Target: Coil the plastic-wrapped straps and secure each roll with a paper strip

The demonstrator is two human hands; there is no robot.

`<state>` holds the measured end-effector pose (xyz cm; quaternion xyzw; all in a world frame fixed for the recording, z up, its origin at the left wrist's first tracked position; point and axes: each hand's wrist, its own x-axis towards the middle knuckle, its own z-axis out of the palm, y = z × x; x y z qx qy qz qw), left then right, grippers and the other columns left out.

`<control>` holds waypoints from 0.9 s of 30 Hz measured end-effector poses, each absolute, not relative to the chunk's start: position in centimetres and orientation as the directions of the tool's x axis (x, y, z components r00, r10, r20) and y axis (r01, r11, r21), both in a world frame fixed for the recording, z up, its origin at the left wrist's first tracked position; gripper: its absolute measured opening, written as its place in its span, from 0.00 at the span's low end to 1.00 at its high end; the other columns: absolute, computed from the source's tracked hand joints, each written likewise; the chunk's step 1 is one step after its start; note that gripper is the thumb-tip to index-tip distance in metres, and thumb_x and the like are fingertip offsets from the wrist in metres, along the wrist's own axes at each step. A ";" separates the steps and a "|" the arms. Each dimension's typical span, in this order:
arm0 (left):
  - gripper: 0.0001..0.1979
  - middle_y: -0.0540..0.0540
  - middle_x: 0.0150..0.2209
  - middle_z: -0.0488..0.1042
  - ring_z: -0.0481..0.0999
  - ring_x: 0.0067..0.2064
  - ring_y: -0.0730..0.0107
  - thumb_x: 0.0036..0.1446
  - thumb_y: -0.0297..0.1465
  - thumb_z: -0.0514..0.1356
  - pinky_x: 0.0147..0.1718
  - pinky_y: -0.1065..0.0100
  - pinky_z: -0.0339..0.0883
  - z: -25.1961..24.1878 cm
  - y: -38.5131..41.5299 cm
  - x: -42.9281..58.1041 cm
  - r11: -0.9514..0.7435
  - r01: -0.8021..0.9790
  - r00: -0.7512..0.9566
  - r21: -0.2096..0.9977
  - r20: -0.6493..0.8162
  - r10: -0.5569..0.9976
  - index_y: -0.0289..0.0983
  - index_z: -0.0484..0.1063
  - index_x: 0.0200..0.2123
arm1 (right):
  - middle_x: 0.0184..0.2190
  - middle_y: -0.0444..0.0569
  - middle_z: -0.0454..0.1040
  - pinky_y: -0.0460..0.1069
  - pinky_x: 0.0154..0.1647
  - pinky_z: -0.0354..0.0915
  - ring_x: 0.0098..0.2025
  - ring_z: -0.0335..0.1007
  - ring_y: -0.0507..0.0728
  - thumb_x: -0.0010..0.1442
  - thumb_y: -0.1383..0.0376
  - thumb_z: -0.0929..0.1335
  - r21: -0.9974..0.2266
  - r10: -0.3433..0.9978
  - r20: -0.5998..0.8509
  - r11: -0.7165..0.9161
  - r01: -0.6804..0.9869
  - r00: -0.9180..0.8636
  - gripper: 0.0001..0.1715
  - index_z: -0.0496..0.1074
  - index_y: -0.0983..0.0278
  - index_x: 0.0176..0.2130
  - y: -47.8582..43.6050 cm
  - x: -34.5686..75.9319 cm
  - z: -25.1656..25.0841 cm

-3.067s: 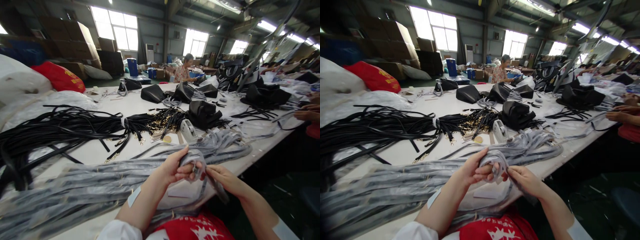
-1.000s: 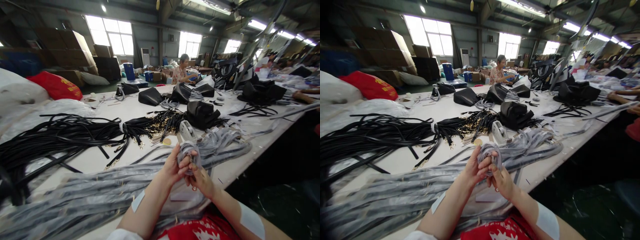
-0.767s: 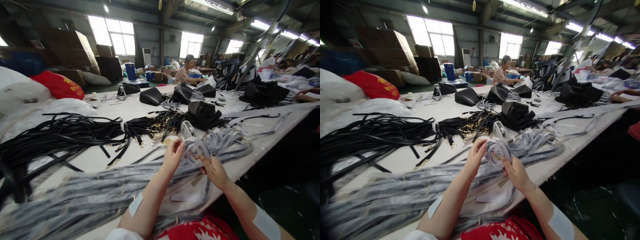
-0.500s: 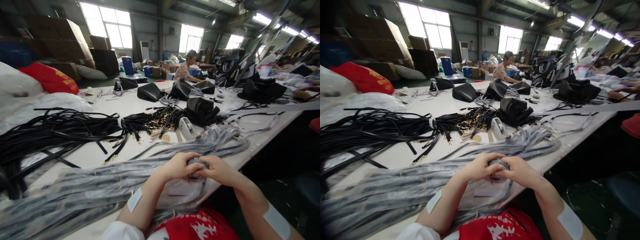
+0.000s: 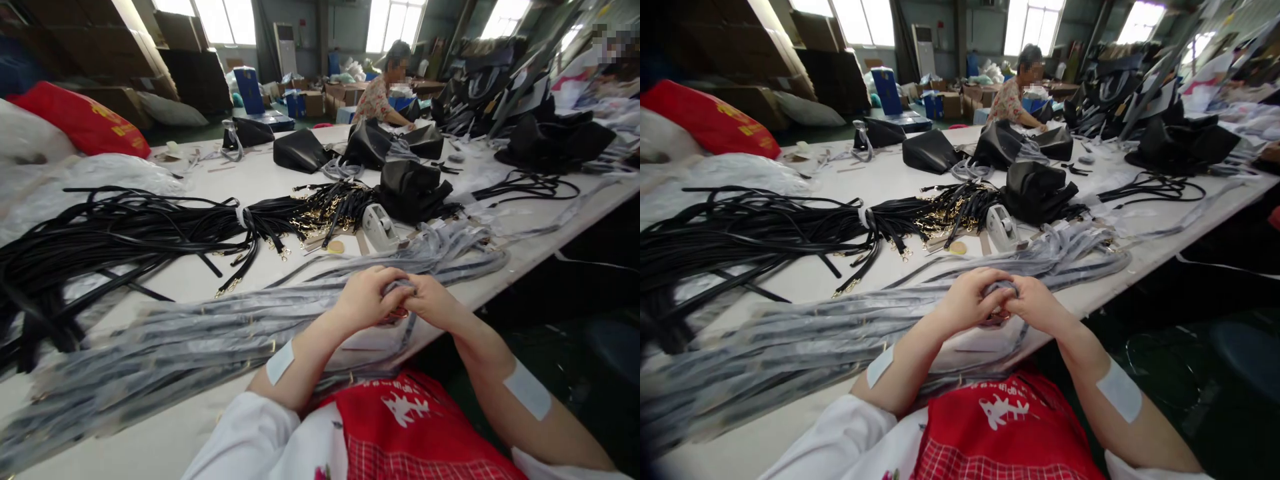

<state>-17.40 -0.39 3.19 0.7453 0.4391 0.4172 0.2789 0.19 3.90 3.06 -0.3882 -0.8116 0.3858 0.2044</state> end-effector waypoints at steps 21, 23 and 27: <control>0.21 0.54 0.20 0.66 0.62 0.18 0.81 0.55 0.50 0.62 0.15 0.76 0.56 2.4 2.4 -21.7 -0.361 -0.201 -0.428 0.911 0.250 0.869 0.37 0.77 0.39 | 0.36 0.54 0.74 0.51 0.40 0.65 0.40 0.70 0.60 0.62 0.72 0.64 -0.108 0.515 -0.169 0.838 0.535 -0.840 0.08 0.73 0.66 0.36 -2.8 -2.9 -5.6; 0.21 0.54 0.20 0.66 0.61 0.17 0.81 0.54 0.49 0.63 0.15 0.76 0.56 2.5 2.3 -21.7 -0.352 -0.213 -0.423 0.911 0.239 0.874 0.37 0.77 0.39 | 0.36 0.54 0.74 0.51 0.40 0.65 0.40 0.70 0.60 0.62 0.73 0.64 -0.100 0.513 -0.160 0.842 0.531 -0.843 0.09 0.74 0.67 0.38 -2.8 -2.8 -5.7; 0.22 0.54 0.20 0.66 0.61 0.17 0.81 0.53 0.50 0.63 0.15 0.76 0.57 2.6 2.2 -21.5 -0.337 -0.226 -0.416 0.914 0.222 0.882 0.37 0.77 0.39 | 0.39 0.51 0.75 0.49 0.43 0.64 0.42 0.70 0.57 0.65 0.69 0.64 -0.133 0.442 -0.149 0.877 0.461 -0.884 0.10 0.74 0.62 0.42 -3.1 -2.5 -6.0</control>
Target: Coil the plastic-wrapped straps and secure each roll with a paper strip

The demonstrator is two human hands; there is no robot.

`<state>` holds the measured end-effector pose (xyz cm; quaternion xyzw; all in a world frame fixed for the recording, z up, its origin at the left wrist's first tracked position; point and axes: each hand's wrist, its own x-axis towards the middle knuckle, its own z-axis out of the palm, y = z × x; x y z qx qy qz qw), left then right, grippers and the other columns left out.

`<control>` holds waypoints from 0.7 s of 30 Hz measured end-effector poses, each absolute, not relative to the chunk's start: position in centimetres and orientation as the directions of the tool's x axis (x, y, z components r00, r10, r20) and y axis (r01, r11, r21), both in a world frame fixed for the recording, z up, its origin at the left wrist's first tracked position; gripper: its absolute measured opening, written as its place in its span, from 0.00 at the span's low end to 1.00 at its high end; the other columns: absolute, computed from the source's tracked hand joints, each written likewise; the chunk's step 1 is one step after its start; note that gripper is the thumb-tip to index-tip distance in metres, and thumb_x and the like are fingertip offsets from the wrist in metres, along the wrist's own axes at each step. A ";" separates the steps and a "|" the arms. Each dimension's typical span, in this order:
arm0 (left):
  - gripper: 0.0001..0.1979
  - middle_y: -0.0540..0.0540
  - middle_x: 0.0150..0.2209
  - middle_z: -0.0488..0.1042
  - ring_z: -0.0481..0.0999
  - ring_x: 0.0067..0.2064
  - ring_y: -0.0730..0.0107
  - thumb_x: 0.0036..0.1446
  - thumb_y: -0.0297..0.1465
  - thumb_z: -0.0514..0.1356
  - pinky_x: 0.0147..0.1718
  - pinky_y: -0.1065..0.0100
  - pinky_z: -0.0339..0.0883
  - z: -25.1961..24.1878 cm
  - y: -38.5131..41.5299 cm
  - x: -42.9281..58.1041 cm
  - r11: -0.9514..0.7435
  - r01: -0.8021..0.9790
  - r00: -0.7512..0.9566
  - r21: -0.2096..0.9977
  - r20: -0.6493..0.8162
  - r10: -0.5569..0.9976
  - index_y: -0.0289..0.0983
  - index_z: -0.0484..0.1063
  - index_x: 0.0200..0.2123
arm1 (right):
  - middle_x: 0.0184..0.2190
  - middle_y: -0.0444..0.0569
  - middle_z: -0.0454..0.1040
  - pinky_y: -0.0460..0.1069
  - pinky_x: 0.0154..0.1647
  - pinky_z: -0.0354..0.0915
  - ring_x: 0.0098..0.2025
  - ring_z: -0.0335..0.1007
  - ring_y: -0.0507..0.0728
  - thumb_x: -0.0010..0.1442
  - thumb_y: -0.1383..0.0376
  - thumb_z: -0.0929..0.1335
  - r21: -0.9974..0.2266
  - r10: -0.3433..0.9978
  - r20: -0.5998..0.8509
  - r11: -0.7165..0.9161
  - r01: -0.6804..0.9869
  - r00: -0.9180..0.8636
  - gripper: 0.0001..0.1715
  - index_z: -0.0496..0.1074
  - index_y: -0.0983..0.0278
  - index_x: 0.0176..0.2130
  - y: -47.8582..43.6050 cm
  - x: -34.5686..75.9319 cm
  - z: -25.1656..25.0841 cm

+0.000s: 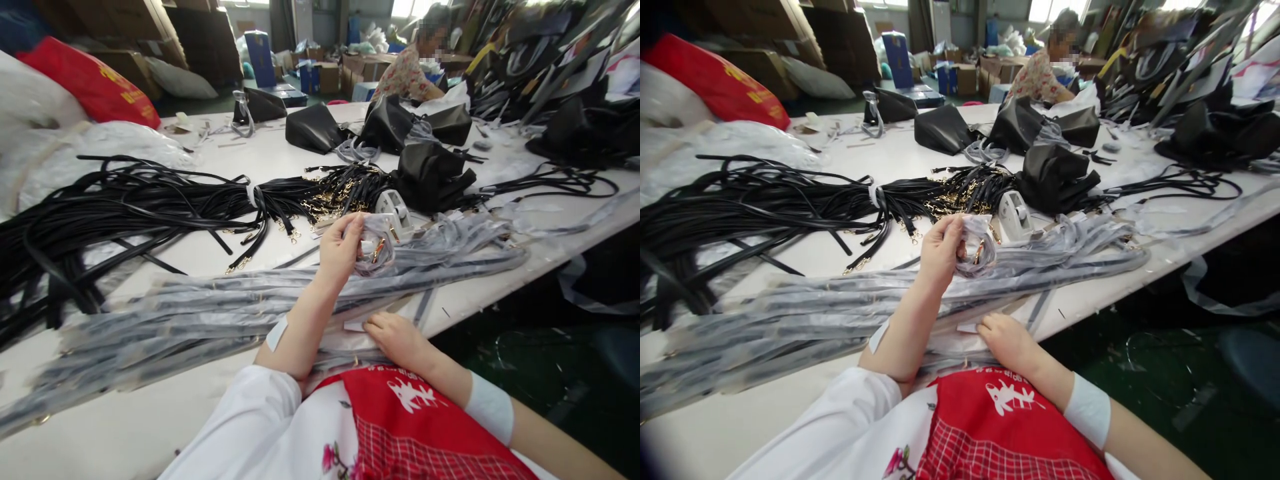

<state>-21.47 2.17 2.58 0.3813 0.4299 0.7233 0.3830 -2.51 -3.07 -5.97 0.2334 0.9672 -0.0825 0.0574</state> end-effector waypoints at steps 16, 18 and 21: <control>0.21 0.52 0.21 0.70 0.68 0.20 0.77 0.53 0.49 0.63 0.18 0.75 0.63 2.8 1.7 -20.9 -0.283 -0.290 -0.358 0.914 0.171 0.918 0.37 0.78 0.39 | 0.33 0.57 0.76 0.50 0.37 0.65 0.37 0.74 0.60 0.62 0.73 0.62 0.056 0.792 -0.083 0.609 0.791 -0.605 0.10 0.73 0.68 0.35 0.2 -0.2 -5.6; 0.22 0.53 0.19 0.69 0.67 0.19 0.77 0.53 0.49 0.63 0.17 0.76 0.62 2.9 1.8 -20.9 -0.255 -0.300 -0.354 0.919 0.141 0.925 0.36 0.77 0.39 | 0.34 0.54 0.77 0.49 0.40 0.65 0.38 0.74 0.58 0.64 0.72 0.61 0.039 0.767 -0.071 0.641 0.766 -0.638 0.12 0.73 0.66 0.37 0.8 0.5 -4.8; 0.22 0.54 0.18 0.68 0.65 0.18 0.78 0.53 0.49 0.63 0.17 0.77 0.61 2.8 1.8 -20.7 -0.245 -0.305 -0.347 0.920 0.132 0.929 0.35 0.77 0.39 | 0.37 0.53 0.77 0.49 0.44 0.65 0.42 0.74 0.58 0.62 0.71 0.63 0.018 0.724 -0.071 0.689 0.725 -0.686 0.10 0.74 0.65 0.40 1.3 1.6 -4.3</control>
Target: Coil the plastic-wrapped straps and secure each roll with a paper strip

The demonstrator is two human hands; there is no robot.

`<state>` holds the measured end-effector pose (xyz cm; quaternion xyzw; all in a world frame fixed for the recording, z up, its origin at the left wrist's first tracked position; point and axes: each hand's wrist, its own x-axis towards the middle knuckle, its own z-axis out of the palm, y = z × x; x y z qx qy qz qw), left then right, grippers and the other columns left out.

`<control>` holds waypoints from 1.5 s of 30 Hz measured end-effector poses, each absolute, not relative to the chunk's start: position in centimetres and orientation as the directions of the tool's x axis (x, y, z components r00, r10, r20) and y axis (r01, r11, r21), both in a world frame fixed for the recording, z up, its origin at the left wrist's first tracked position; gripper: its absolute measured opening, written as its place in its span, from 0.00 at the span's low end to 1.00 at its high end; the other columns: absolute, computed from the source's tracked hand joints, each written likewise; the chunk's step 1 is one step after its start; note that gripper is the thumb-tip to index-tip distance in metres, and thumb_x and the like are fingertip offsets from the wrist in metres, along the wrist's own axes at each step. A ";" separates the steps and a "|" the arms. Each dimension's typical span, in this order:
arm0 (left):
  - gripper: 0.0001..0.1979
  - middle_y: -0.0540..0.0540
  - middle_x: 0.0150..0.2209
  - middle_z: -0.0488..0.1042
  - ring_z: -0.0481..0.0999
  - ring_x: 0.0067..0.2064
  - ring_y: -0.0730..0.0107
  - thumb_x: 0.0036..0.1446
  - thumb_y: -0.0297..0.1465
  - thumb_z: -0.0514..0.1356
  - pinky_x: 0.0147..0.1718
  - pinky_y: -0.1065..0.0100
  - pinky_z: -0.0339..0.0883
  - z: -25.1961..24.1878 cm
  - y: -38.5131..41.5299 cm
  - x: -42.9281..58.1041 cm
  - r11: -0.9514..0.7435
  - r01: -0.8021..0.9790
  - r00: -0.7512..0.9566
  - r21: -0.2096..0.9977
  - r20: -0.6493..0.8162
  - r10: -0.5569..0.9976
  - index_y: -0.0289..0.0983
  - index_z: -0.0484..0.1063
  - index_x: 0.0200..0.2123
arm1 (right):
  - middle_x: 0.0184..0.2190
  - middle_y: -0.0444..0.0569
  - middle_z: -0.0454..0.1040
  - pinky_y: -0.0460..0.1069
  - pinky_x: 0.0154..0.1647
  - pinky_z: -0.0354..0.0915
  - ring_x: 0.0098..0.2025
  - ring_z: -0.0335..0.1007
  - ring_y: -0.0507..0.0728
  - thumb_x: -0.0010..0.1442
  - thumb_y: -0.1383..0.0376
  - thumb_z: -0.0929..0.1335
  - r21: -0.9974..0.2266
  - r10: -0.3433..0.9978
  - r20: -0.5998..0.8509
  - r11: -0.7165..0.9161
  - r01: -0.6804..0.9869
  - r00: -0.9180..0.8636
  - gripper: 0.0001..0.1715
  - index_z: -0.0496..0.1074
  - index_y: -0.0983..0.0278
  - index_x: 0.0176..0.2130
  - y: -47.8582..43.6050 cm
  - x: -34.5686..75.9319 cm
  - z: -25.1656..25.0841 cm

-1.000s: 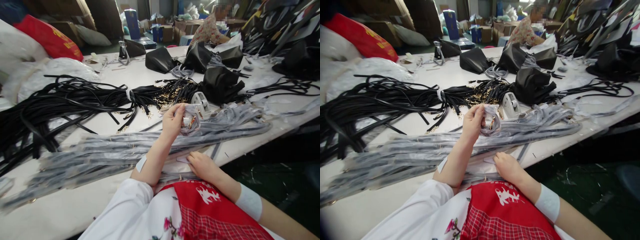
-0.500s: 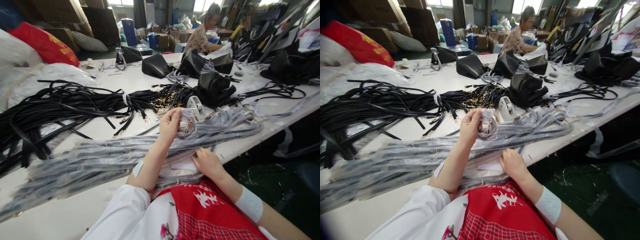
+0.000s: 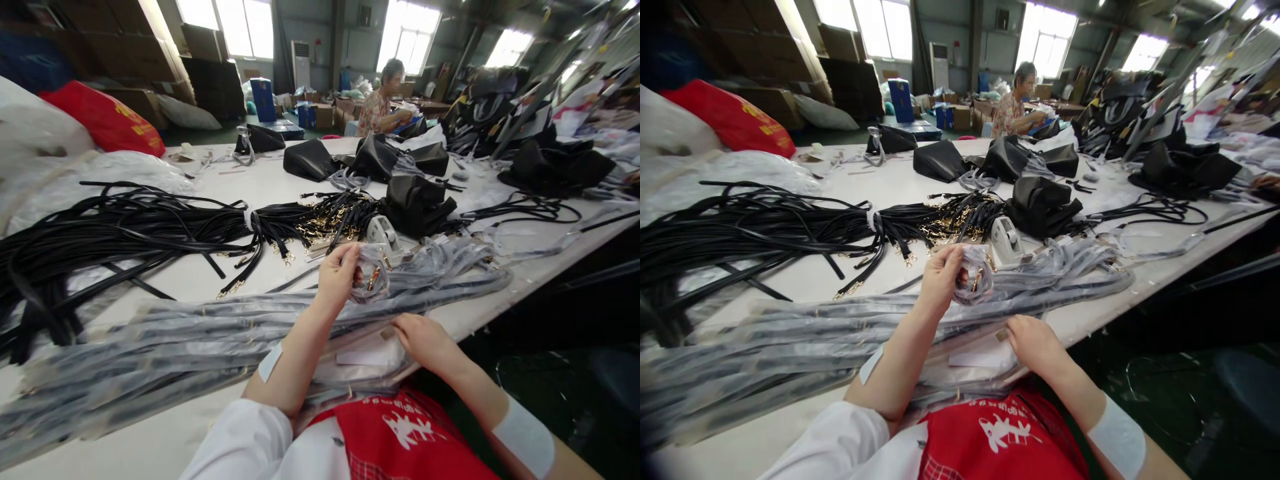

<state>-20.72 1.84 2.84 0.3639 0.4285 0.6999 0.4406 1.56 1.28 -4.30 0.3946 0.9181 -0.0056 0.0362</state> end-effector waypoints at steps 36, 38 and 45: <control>0.21 0.56 0.13 0.61 0.59 0.15 0.78 0.58 0.47 0.58 0.15 0.76 0.53 1.0 1.9 -18.1 -0.120 -0.119 -0.209 0.986 0.093 0.973 0.34 0.77 0.41 | 0.36 0.46 0.82 0.49 0.36 0.74 0.32 0.80 0.57 0.59 0.71 0.72 -0.101 0.366 0.903 0.691 0.716 -0.226 0.20 0.71 0.57 0.50 -1.0 0.3 4.5; 0.21 0.55 0.15 0.63 0.62 0.16 0.77 0.58 0.47 0.58 0.15 0.76 0.55 0.9 1.9 -18.0 -0.118 -0.133 -0.189 0.984 0.091 0.978 0.35 0.77 0.42 | 0.37 0.47 0.82 0.49 0.37 0.74 0.33 0.80 0.56 0.60 0.71 0.71 -0.096 0.364 0.891 0.734 0.672 -0.271 0.20 0.70 0.58 0.51 -1.0 -0.1 4.0; 0.18 0.50 0.26 0.72 0.70 0.26 0.73 0.58 0.45 0.58 0.26 0.72 0.65 1.1 1.7 -18.0 -0.149 -0.108 -0.129 0.983 0.135 0.982 0.35 0.74 0.34 | 0.40 0.49 0.80 0.50 0.43 0.73 0.39 0.78 0.57 0.65 0.69 0.66 -0.349 0.552 0.787 0.766 0.540 -0.276 0.11 0.71 0.59 0.48 0.2 -1.4 2.9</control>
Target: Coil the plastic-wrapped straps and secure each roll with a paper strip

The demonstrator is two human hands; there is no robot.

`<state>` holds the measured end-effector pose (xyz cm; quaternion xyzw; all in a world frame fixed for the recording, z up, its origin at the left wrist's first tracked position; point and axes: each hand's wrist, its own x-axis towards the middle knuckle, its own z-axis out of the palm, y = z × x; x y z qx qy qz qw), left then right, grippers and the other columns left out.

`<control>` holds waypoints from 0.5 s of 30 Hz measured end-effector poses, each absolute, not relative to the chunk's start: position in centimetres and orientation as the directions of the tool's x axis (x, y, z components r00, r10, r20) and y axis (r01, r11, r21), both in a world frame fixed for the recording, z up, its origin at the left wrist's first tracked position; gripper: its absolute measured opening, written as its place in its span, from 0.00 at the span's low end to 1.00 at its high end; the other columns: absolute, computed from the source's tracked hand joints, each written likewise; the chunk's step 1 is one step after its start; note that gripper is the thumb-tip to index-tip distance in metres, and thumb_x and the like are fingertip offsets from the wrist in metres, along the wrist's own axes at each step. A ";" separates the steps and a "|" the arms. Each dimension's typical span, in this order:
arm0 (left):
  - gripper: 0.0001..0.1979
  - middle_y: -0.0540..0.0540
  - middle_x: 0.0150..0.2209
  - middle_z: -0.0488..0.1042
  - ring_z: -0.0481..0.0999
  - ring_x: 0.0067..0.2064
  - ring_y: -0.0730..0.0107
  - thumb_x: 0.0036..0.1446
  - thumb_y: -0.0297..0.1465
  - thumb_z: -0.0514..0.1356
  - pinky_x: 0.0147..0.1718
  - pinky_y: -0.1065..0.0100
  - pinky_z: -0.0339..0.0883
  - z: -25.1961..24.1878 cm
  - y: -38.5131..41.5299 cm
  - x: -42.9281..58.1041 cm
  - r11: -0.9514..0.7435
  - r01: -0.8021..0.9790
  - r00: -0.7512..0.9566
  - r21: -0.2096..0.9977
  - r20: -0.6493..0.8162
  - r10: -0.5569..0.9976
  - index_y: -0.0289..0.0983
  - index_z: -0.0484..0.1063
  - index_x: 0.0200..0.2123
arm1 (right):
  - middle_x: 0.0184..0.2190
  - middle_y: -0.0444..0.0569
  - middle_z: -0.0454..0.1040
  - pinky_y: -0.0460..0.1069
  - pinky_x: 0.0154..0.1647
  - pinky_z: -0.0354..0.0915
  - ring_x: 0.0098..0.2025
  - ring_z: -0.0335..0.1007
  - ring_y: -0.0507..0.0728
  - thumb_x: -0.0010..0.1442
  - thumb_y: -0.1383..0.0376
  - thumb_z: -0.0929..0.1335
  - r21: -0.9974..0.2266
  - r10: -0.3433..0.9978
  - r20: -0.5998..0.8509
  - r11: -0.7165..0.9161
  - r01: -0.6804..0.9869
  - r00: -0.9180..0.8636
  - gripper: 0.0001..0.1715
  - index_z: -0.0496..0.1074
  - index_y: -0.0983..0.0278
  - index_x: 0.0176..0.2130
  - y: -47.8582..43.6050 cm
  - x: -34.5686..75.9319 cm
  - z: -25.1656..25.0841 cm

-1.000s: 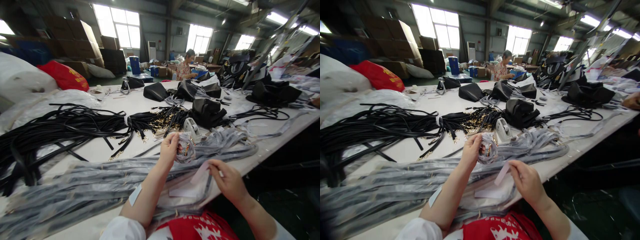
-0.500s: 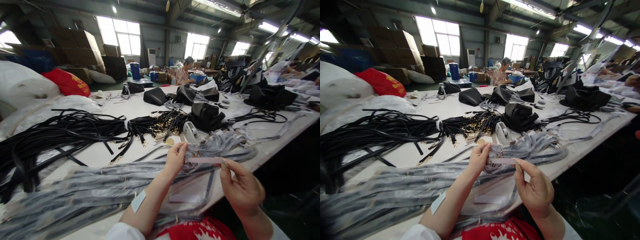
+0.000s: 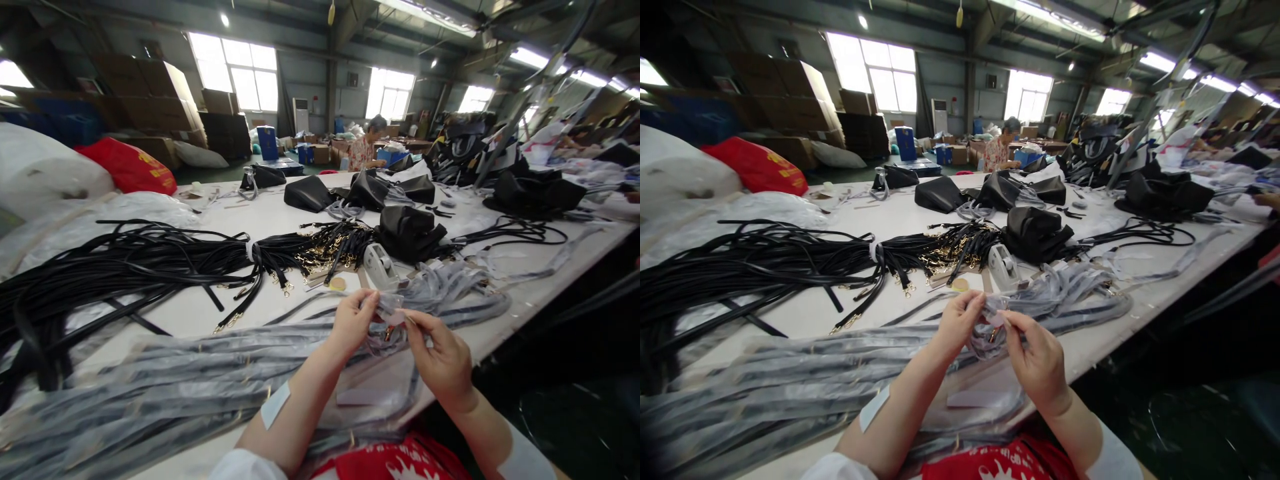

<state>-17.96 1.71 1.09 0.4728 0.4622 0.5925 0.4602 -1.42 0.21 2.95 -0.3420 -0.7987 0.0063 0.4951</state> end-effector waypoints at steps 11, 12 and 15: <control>0.17 0.49 0.26 0.70 0.68 0.32 0.71 0.62 0.38 0.56 0.33 0.71 0.61 1.7 1.1 -17.9 -0.363 0.254 -0.050 0.896 0.387 0.921 0.36 0.72 0.24 | 0.33 0.47 0.76 0.50 0.39 0.67 0.36 0.72 0.56 0.64 0.62 0.66 -0.647 0.790 0.575 0.598 0.473 -0.213 0.07 0.73 0.61 0.37 3.0 -1.2 2.9; 0.15 0.48 0.27 0.71 0.69 0.32 0.70 0.61 0.37 0.58 0.34 0.71 0.62 1.8 1.0 -17.8 -0.364 0.246 -0.051 0.898 0.387 0.921 0.36 0.75 0.26 | 0.33 0.47 0.76 0.49 0.38 0.66 0.35 0.72 0.56 0.64 0.62 0.66 -0.655 0.799 0.564 0.586 0.477 -0.208 0.07 0.73 0.61 0.37 2.9 -1.2 2.9; 0.10 0.47 0.30 0.74 0.72 0.35 0.69 0.60 0.35 0.60 0.36 0.70 0.64 2.1 0.7 -17.5 -0.363 0.219 -0.034 0.906 0.379 0.925 0.37 0.79 0.32 | 0.30 0.47 0.75 0.49 0.35 0.65 0.32 0.70 0.56 0.63 0.61 0.66 -0.671 0.826 0.529 0.548 0.499 -0.196 0.09 0.74 0.62 0.35 2.7 -1.1 3.0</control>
